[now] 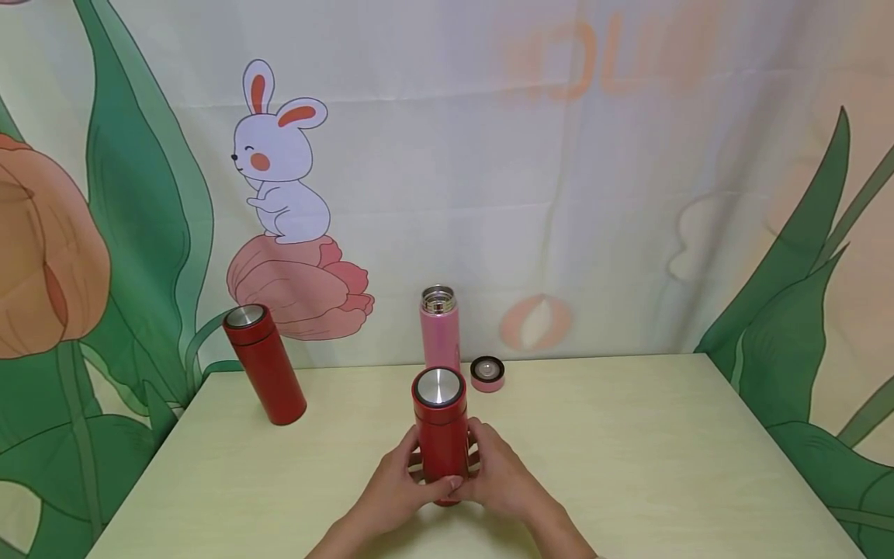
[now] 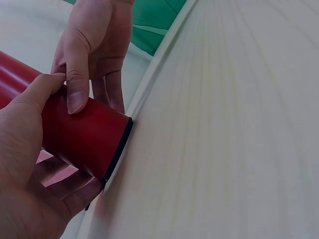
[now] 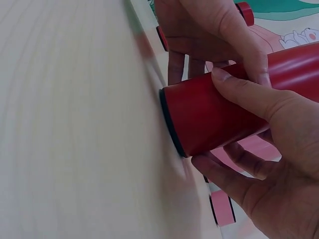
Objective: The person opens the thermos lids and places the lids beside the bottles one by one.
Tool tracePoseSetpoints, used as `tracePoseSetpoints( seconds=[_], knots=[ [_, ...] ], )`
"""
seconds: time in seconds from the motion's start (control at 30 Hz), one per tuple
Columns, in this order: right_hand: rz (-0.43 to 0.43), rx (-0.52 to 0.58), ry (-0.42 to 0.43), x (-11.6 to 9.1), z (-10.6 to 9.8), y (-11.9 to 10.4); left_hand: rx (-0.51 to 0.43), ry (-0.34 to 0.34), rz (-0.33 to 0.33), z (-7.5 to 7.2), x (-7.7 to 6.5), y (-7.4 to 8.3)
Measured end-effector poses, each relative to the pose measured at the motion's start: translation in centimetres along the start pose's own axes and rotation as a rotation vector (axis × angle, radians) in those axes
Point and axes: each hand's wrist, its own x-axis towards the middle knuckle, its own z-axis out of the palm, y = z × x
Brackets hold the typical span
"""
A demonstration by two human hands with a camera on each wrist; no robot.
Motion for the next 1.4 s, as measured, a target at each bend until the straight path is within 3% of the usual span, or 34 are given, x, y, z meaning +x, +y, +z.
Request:
tracePoseSetpoints(
  seconds=[0.5,1.4],
  knots=[
    [0.006,-0.057,0.015,0.09,0.09,0.06,0.013,-0.027,-0.036,-0.01,0.06,-0.16],
    [0.018,-0.086,0.004,-0.02,-0.04,0.03,0.023,-0.035,-0.036,0.20,-0.05,-0.35]
  ],
)
